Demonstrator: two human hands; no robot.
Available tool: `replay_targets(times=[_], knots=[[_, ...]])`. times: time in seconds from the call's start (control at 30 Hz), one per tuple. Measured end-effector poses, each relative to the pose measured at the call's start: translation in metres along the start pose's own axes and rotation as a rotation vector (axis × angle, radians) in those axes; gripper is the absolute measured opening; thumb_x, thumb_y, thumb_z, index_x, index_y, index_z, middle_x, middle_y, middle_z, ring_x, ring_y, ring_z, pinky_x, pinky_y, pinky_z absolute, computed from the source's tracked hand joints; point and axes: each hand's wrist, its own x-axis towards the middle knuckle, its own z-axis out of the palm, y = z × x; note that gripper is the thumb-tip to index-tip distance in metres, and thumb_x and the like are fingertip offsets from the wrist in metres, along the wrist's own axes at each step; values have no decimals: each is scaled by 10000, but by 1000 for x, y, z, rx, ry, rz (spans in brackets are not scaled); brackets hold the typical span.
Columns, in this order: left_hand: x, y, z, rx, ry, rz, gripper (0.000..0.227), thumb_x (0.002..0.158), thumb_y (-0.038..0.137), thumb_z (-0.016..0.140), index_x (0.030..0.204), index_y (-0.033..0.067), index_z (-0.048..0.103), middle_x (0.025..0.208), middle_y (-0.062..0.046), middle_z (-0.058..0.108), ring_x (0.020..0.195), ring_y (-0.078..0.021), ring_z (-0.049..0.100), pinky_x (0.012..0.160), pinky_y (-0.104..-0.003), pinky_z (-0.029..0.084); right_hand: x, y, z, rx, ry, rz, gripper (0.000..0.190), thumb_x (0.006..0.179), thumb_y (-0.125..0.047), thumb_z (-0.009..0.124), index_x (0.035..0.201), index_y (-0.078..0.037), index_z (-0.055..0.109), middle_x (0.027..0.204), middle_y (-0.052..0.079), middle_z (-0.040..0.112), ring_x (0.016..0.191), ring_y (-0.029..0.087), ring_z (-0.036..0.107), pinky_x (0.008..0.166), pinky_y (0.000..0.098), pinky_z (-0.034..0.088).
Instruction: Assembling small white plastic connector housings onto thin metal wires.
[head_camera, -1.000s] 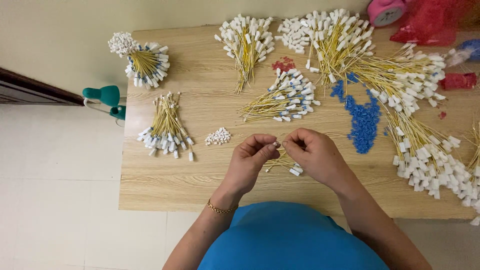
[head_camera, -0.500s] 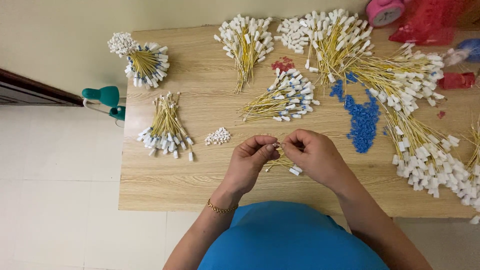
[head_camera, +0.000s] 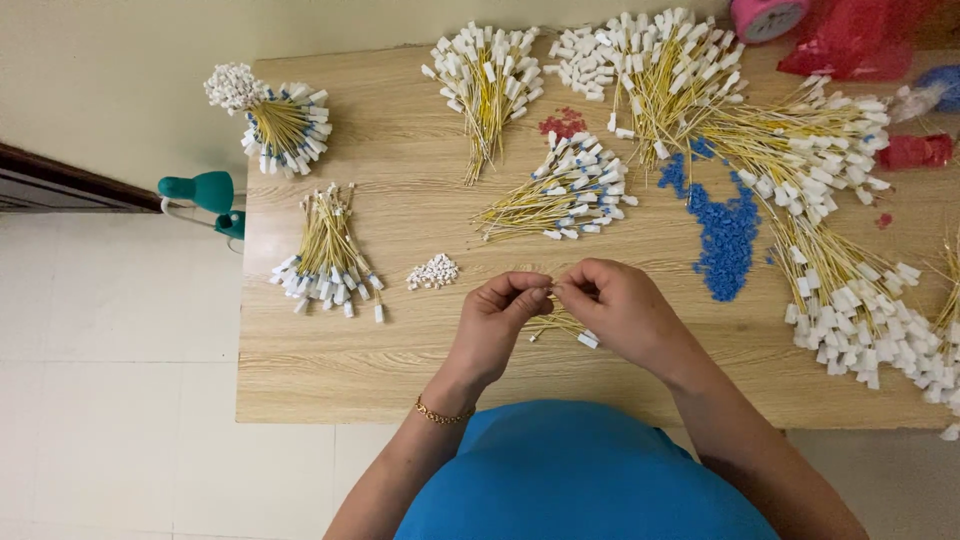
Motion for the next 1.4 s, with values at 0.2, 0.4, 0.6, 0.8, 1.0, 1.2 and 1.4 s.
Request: replay_targets(times=[0.2,0.4,0.6,0.8,1.0,1.2,1.4], knots=[[6,-11,-13,-45,30,-32,139,994,17,647,1113,-11,714,995,-73,736,905,-160,708,850,-304,601,9,6,1,23,-105,136,229,950,-272,690,990,-49,723,704,25,665,598,100,554,539,310,478],[9,-20,-13,45,39,-7,113,996,24,660,1090,-9,711,975,-60,732,898,-133,688,848,-288,591,17,31,12,87,-98,-14,190,951,-235,661,963,-49,698,762,11,690,681,81,592,606,285,510],[15,-32,-14,119,62,-21,110,999,48,654,1077,-5,711,955,-40,728,873,-113,675,825,-269,580,31,52,21,-23,-122,-12,208,957,-248,653,936,-45,692,762,52,689,680,117,595,618,315,505],[25,-78,-44,641,100,13,168,959,63,661,1096,-6,729,997,-93,770,907,-141,719,813,-278,578,75,139,33,-323,-83,-73,211,941,-273,683,983,-71,726,884,101,718,798,238,674,725,392,533],[24,-75,-52,859,181,42,207,918,46,659,1115,31,724,1091,-141,663,825,-227,713,739,-330,619,121,135,50,-521,210,-176,226,898,-271,698,1069,-127,736,1070,68,682,943,293,670,770,457,544],[28,-63,-52,841,216,110,217,909,77,706,1122,44,729,1081,-132,681,798,-226,701,706,-341,589,139,143,62,-790,242,-207,245,889,-292,738,1048,-108,707,1022,75,636,915,281,669,745,447,554],[30,-14,-29,1051,301,413,265,933,110,713,1193,60,712,1102,-130,703,974,-296,668,857,-407,545,100,102,32,-654,283,-316,159,907,-229,728,1028,-127,739,1001,71,684,817,302,683,678,444,544]])
